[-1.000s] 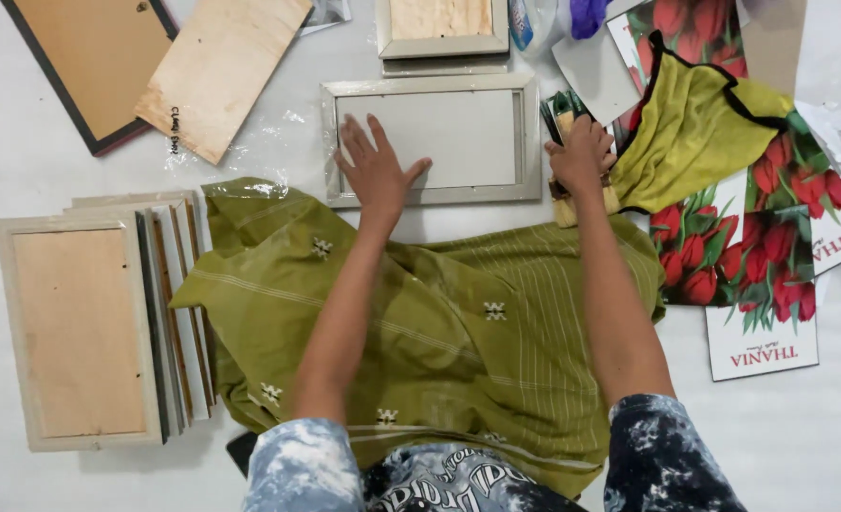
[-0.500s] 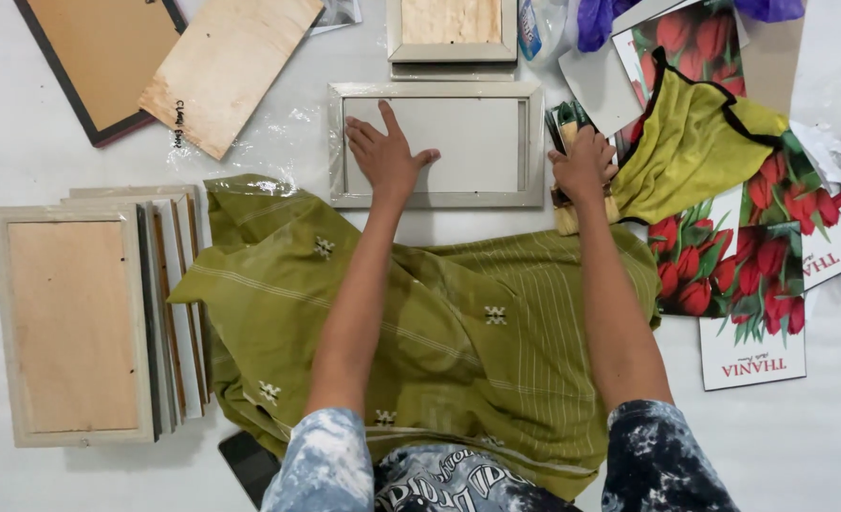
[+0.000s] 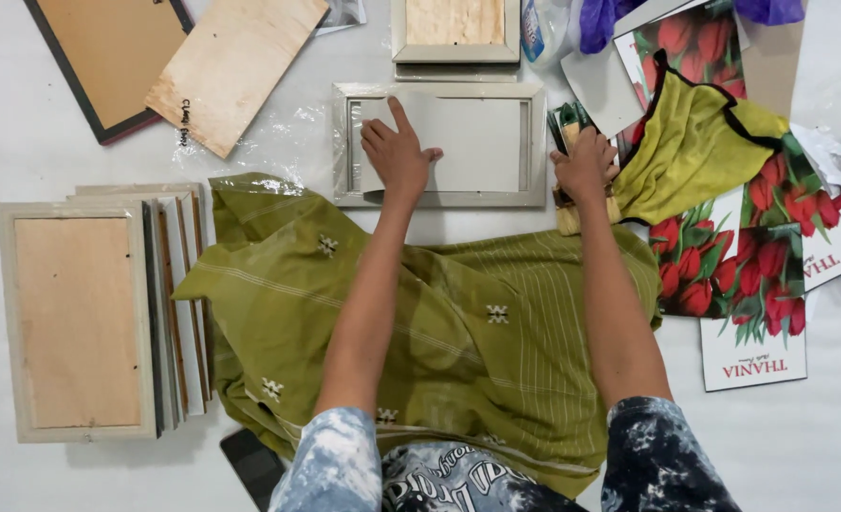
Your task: Cleaning glass and applying adhesive to assemble picture frames
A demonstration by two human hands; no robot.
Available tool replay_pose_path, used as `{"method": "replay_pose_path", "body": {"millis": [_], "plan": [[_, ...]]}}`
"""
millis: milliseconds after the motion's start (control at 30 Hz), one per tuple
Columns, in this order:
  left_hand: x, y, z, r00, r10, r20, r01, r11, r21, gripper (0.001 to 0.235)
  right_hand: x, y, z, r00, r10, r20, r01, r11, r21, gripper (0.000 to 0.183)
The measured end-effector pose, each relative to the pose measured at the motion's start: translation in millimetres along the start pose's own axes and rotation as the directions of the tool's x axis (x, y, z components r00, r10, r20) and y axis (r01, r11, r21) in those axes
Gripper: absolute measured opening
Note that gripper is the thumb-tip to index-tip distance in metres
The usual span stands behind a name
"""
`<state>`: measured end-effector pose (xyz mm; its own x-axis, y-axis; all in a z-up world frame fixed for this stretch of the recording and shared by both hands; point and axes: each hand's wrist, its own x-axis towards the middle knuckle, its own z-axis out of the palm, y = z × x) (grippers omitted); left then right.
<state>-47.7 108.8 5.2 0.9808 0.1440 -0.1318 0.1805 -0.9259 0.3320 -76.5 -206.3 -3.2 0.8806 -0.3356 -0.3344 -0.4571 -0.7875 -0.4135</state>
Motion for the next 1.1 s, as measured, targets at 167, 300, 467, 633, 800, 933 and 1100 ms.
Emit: {"method": "replay_pose_path", "body": {"millis": [167, 300, 467, 633, 800, 933, 1100], "plan": [[-9, 12, -30, 0.999, -0.044, 0.017, 0.044, 0.999, 0.012, 0.126, -3, -1, -2, 1.0, -0.021, -0.011, 0.021, 1.0, 0.012, 0.046], [-20, 10, -49, 0.999, -0.002, -0.04, -0.003, 0.993, -0.118, 0.118, -1, 5, 8, 0.984, -0.119, -0.133, 0.104, 0.988, -0.114, 0.046], [-30, 3, -92, 0.999, 0.021, 0.04, -0.002, 0.908, -0.419, 0.112, 0, 5, 9, 0.986, -0.102, -0.132, 0.088, 0.99, -0.108, 0.043], [-34, -5, -154, 0.994, 0.06, 0.092, 0.032, 0.643, -0.766, 0.105, 0, 4, 9, 0.981, -0.127, -0.144, 0.115, 0.989, -0.091, 0.043], [-38, -16, -200, 0.847, 0.071, 0.527, 0.495, 0.259, -0.83, 0.116, 1, 3, 8, 0.989, -0.082, -0.125, 0.067, 0.991, -0.12, 0.047], [-46, -36, -209, 0.824, 0.006, 0.567, 0.564, 0.085, -0.821, 0.135, -4, 2, 7, 0.984, -0.116, -0.136, 0.101, 0.988, -0.115, 0.046], [-24, -62, -211, 0.903, 0.197, 0.382, 0.43, -0.413, -0.803, 0.087, -1, 3, 8, 0.983, -0.119, -0.143, 0.102, 0.988, -0.119, 0.047]]}}
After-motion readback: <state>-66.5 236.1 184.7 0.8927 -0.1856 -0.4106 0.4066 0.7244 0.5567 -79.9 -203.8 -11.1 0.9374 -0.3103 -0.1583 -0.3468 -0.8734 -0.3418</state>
